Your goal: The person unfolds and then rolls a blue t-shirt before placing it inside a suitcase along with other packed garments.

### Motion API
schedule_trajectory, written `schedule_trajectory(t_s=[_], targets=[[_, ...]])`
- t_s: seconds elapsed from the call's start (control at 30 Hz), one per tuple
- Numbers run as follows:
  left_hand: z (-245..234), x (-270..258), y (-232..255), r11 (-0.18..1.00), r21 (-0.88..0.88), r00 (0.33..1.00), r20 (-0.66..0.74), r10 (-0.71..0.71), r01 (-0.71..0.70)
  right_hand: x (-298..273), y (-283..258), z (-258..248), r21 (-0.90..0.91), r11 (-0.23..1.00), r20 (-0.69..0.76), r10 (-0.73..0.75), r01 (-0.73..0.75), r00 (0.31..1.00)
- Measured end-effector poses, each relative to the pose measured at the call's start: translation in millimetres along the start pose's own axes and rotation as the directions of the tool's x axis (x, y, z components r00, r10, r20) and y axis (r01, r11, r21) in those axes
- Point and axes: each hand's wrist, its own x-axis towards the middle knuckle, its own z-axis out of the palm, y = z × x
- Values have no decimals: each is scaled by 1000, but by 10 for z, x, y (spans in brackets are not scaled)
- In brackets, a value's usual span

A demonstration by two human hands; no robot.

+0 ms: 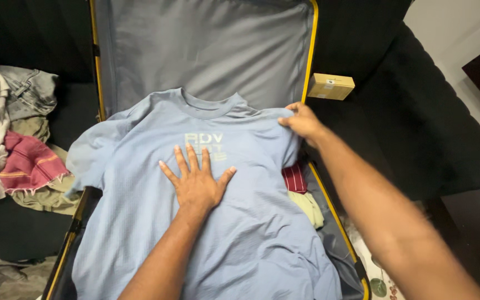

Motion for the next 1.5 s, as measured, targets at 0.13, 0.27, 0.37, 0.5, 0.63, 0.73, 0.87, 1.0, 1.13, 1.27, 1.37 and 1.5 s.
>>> schedule_trajectory(t_s=[0.13,0.27,0.37,0.5,0.63,0.73,0.87,1.0,1.13,1.27,1.37,1.5], targets=[[4,9,-10,1000,-6,1000,19,6,-5,77,-38,-367,-496,859,-64,-183,128,981],[-13,-16,-27,1000,-19,1000,9,22,-22,209,132,-503,-738,665,-256,-122,-112,959],[-52,-55,-19,998,-52,999,-25,22,-24,184,389,-605,-627,709,-380,84,-323,921],[-111,-198,19,979,-155,962,-257,89,-132,29,718,-561,-567,789,-306,65,-236,950],[-157,-532,256,878,-294,893,-368,259,-377,-126,946,-357,-441,872,-292,85,-213,953],[-232,-843,538,681,-484,813,-124,568,-549,-273,1081,-249,-106,951,-183,269,-291,946],[-266,-1409,780,417,-592,615,-175,769,-690,-390,1146,-158,246,940,-74,259,-234,963],[-110,-1615,846,426,-588,536,-16,844,-687,-403,1087,-211,320,946,-282,141,-46,949],[17,-1621,836,427,-636,582,-43,812,-643,-466,922,-286,467,884,-265,152,-12,952],[77,-1571,834,255,-889,669,-74,739,-380,-528,805,-476,454,886,-267,234,-92,935],[170,-1543,804,144,-989,667,78,741,-44,-381,916,-650,520,854,-344,205,5,916],[240,-1511,704,101,-991,571,132,810,85,-177,1166,-1012,427,897,-497,125,117,859]])
